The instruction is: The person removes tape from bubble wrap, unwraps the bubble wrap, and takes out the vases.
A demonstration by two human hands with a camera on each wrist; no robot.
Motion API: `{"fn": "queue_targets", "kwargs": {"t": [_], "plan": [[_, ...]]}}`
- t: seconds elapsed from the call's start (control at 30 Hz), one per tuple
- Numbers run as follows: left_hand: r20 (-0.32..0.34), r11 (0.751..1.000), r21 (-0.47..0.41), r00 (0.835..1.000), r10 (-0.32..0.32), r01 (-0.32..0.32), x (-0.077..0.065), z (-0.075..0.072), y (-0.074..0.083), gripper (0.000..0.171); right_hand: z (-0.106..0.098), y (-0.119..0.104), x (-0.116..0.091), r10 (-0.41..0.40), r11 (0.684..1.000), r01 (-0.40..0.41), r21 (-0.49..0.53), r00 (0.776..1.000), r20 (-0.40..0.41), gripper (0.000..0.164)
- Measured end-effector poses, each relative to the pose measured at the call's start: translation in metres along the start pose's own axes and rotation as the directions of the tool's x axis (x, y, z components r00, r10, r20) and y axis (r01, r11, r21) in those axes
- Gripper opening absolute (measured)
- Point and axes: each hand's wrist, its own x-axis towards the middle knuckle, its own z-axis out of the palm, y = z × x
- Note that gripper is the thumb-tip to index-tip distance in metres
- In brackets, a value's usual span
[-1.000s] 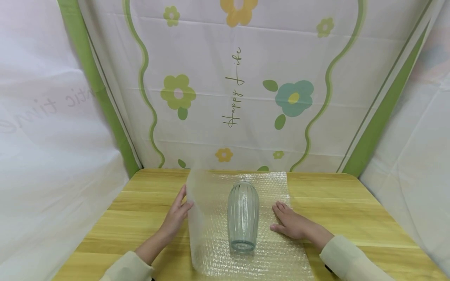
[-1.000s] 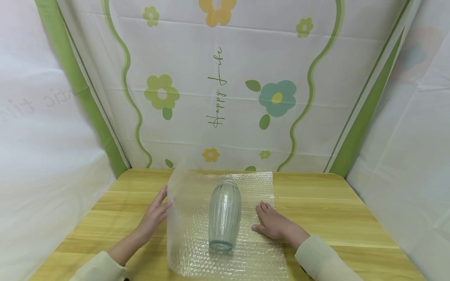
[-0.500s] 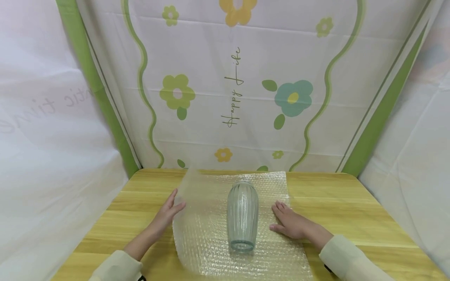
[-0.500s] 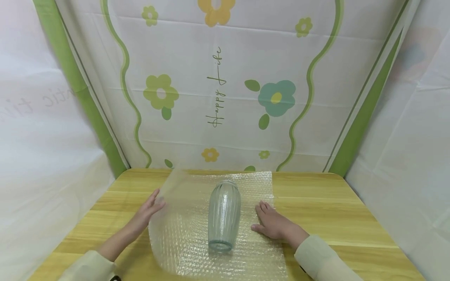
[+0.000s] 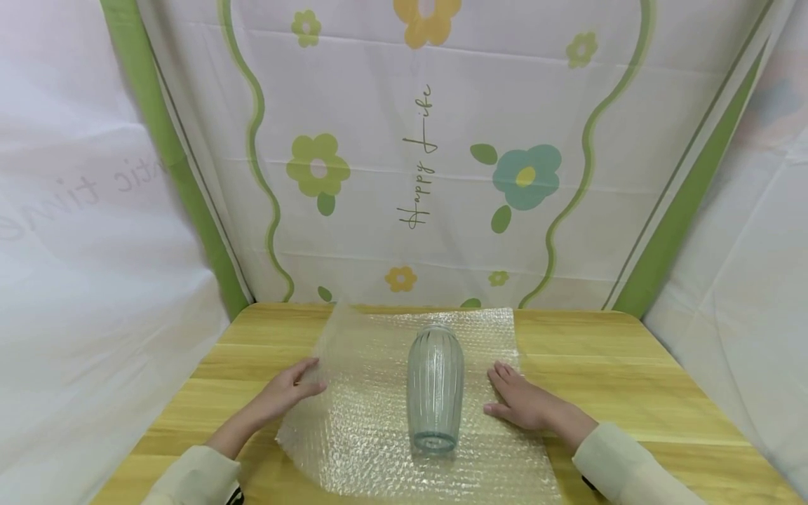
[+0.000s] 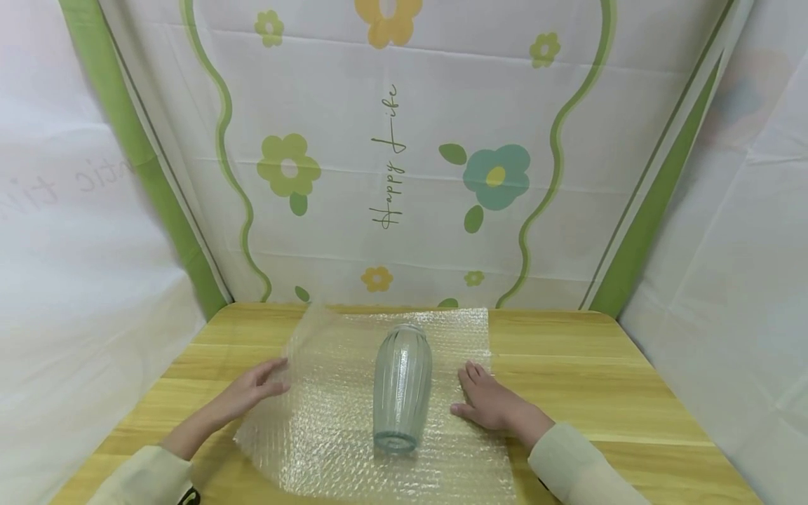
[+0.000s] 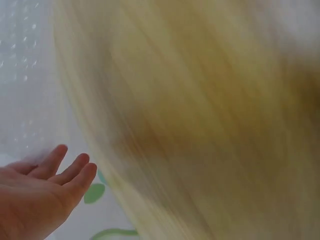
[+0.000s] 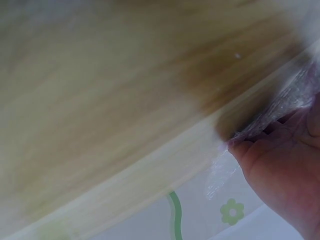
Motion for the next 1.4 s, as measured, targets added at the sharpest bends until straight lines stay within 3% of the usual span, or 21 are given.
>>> {"fn": "queue_targets", "kwargs": {"t": [0.2, 0.37, 0.57, 0.87, 1.03, 1.4], "plan": [[0.048, 0.987, 0.157, 0.998, 0.029, -0.036, 0.001, -0.001, -0.005, 0.083, -0.002, -0.001, 0.001, -0.008, 1.0, 0.008, 0.003, 1.0, 0.001, 0.079], [0.097, 0.948, 0.304, 0.993, 0.069, -0.096, 0.001, 0.001, -0.006, 0.099, -0.002, -0.001, 0.001, -0.005, 1.0, 0.005, -0.004, 1.0, -0.004, 0.078], [0.118, 0.897, 0.432, 0.992, 0.041, -0.088, -0.001, 0.001, -0.011, 0.107, -0.002, 0.0, 0.0, -0.005, 1.0, 0.005, -0.002, 1.0, -0.005, 0.079], [0.17, 0.89, 0.442, 0.985, 0.039, -0.111, -0.002, 0.001, -0.018, 0.103, -0.002, 0.0, 0.0, -0.007, 1.0, 0.007, 0.003, 1.0, -0.002, 0.079], [0.198, 0.907, 0.409, 0.98, 0.019, -0.101, -0.001, 0.0, -0.018, 0.103, -0.001, 0.0, 0.0, -0.005, 1.0, 0.005, 0.001, 1.0, -0.001, 0.079], [0.223, 0.912, 0.404, 0.975, -0.022, -0.072, 0.0, -0.004, -0.013, 0.101, -0.002, -0.002, 0.0, -0.005, 1.0, 0.005, 0.0, 1.0, 0.0, 0.078]]}}
